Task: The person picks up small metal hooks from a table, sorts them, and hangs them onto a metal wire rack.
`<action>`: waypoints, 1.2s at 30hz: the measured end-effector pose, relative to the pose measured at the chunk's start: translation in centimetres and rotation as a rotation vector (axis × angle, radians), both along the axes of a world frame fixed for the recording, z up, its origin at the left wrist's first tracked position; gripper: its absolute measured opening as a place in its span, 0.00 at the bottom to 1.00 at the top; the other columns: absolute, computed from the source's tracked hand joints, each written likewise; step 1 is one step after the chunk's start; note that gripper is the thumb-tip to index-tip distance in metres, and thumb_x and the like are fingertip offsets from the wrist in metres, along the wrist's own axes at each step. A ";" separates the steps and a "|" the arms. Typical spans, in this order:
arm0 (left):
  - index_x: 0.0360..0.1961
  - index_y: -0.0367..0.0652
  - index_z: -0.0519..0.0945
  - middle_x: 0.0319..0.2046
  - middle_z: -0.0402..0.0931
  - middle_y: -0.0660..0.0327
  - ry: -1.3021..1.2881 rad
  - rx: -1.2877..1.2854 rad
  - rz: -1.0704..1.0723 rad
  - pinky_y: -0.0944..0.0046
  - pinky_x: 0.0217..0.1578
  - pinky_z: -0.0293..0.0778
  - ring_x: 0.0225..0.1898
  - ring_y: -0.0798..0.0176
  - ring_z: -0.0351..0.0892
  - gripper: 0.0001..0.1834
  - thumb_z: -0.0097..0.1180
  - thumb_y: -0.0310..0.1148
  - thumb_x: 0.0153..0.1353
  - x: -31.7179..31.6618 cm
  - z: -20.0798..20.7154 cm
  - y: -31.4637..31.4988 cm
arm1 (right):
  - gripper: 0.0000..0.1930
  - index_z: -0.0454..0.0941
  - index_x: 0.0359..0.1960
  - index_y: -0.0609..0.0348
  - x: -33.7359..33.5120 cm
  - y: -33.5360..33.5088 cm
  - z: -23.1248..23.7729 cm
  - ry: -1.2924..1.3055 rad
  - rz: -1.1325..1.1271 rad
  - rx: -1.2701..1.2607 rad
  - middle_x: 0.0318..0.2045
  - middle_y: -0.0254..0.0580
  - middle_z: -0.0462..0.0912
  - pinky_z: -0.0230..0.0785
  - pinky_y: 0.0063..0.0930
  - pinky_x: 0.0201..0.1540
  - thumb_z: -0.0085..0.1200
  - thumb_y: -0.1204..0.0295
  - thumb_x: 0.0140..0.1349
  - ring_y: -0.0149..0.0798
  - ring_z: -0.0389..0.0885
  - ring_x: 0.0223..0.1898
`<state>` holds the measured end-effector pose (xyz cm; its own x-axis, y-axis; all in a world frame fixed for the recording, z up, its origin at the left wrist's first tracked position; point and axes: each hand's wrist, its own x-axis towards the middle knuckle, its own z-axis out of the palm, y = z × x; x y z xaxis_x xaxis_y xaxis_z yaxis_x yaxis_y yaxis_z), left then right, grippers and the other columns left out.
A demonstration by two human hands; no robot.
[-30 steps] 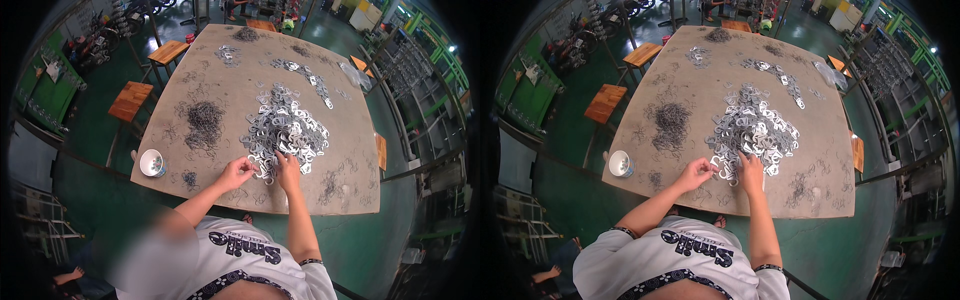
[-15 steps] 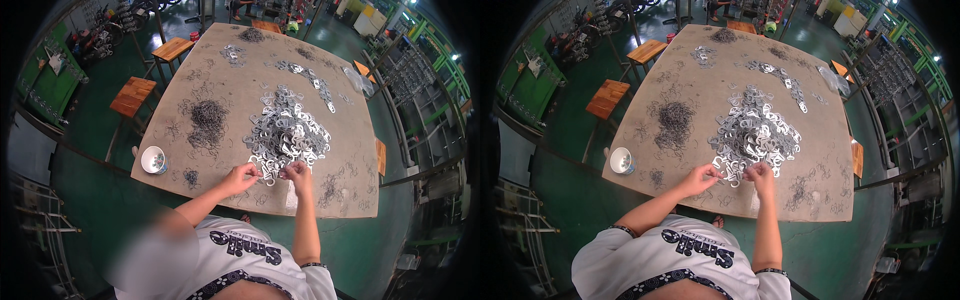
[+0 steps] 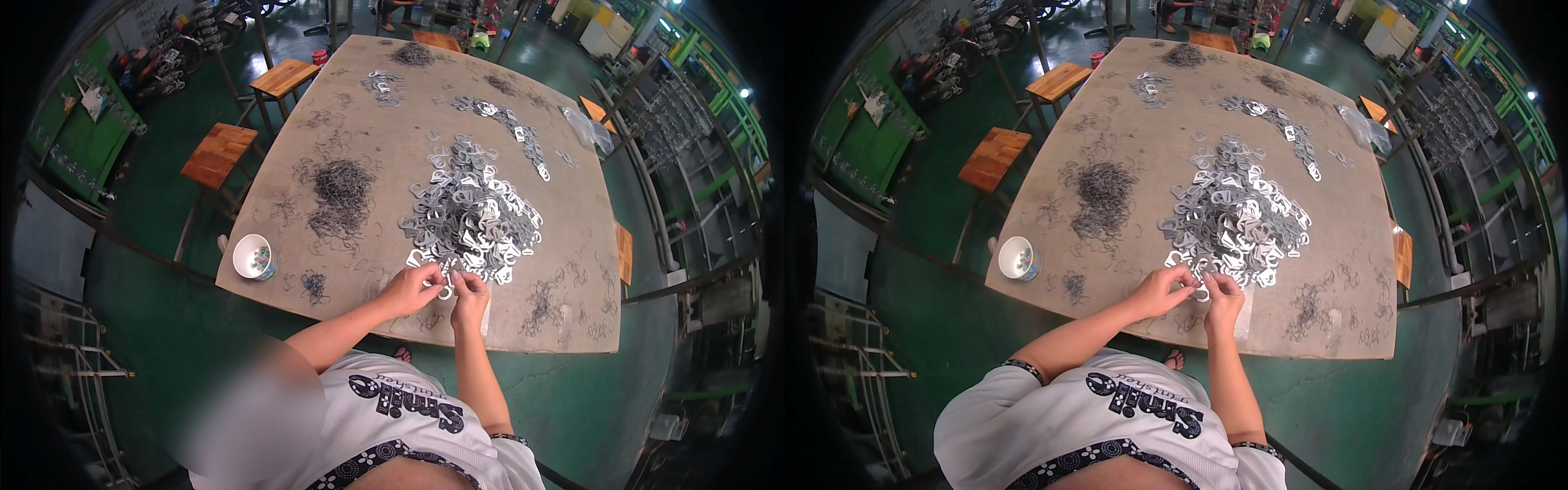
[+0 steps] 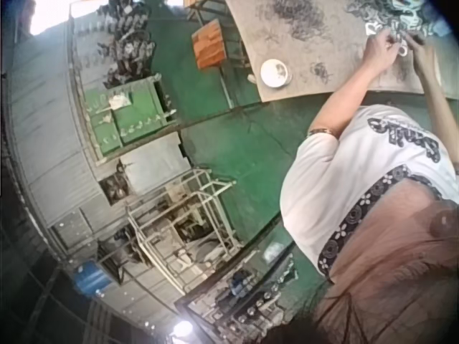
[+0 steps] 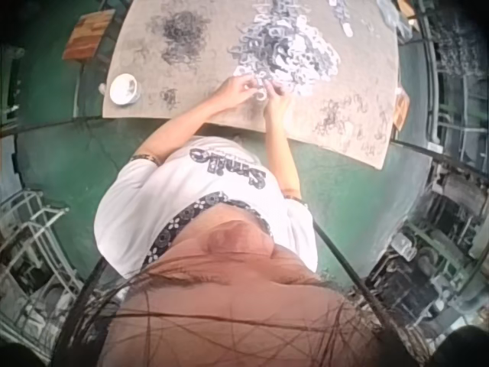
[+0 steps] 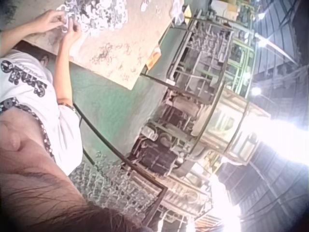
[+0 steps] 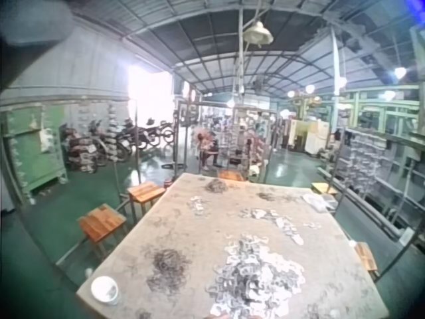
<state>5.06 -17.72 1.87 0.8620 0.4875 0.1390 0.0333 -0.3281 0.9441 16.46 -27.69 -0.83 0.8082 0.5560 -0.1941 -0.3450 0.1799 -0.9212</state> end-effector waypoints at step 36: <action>0.25 0.37 0.82 0.34 0.78 0.51 0.737 0.862 0.379 0.55 0.38 0.75 0.37 0.46 0.77 0.07 0.52 0.25 0.48 -6.6 -5.6 7.1 | 0.05 0.78 0.23 0.65 -1.6 -1.8 3.3 -0.375 -0.002 -0.050 0.25 0.32 0.74 0.61 0.17 0.29 0.63 0.80 0.48 0.24 0.70 0.26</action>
<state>-1.59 -10.64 -3.68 0.6930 0.7167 0.0777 0.7056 -0.6964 0.1311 14.85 -29.45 2.44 0.8293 0.5517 0.0888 0.0184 0.1318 -0.9911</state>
